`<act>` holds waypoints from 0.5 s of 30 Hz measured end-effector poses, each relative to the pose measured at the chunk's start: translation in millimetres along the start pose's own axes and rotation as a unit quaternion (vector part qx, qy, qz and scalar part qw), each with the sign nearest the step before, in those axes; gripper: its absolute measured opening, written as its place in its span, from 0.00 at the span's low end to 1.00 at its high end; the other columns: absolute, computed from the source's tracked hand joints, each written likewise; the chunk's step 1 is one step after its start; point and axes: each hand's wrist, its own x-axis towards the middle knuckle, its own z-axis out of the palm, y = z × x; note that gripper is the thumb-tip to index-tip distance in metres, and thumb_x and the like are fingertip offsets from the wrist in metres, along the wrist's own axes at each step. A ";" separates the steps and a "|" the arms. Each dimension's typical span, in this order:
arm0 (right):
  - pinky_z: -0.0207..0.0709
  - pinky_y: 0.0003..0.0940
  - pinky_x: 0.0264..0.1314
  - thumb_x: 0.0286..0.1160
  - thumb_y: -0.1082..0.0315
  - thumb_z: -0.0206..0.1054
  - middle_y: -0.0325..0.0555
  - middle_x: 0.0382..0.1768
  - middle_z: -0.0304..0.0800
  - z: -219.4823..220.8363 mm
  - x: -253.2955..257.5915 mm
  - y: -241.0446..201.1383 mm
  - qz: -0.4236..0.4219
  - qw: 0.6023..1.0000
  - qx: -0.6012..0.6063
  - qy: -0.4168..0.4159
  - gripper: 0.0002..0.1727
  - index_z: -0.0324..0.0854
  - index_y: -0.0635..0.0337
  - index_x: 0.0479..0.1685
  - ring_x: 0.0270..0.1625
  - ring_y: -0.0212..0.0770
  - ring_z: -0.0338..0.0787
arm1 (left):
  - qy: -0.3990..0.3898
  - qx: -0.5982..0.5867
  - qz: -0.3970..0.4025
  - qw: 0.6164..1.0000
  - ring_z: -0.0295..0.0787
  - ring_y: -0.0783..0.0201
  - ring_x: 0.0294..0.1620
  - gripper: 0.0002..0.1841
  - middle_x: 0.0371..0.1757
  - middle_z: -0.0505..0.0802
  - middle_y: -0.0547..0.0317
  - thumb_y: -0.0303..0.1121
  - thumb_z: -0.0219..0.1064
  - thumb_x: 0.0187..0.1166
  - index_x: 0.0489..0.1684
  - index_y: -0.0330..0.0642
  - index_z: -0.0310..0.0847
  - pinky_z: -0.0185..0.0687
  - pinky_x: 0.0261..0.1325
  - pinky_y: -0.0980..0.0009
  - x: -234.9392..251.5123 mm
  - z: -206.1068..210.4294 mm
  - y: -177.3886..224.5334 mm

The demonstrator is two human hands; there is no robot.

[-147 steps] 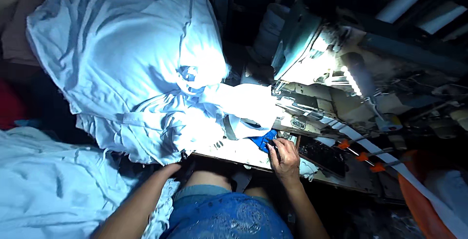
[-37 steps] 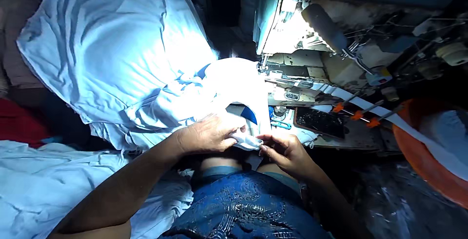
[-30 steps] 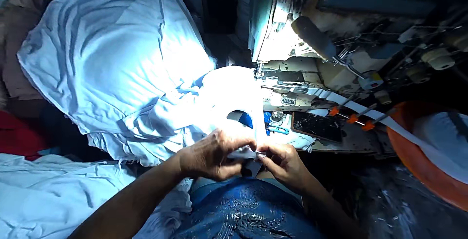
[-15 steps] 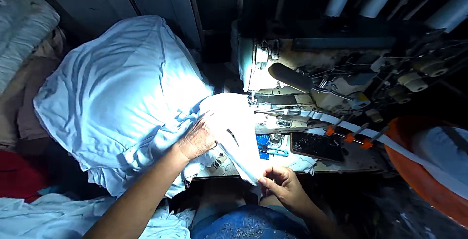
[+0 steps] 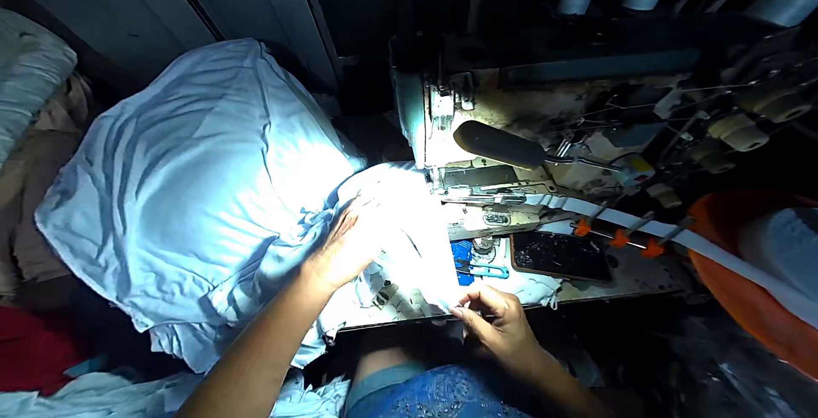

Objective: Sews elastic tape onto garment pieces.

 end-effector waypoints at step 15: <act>0.83 0.19 0.29 0.77 0.74 0.66 0.42 0.26 0.89 7.9 70.7 21.3 -0.037 0.999 -0.013 0.035 0.09 0.86 0.75 0.45 0.22 0.23 0.84 | 0.152 -0.025 0.068 0.986 0.90 0.49 0.65 0.16 0.59 0.94 0.44 0.21 0.57 0.77 0.55 0.33 0.90 0.78 0.73 0.55 48.3 3.3 -23.9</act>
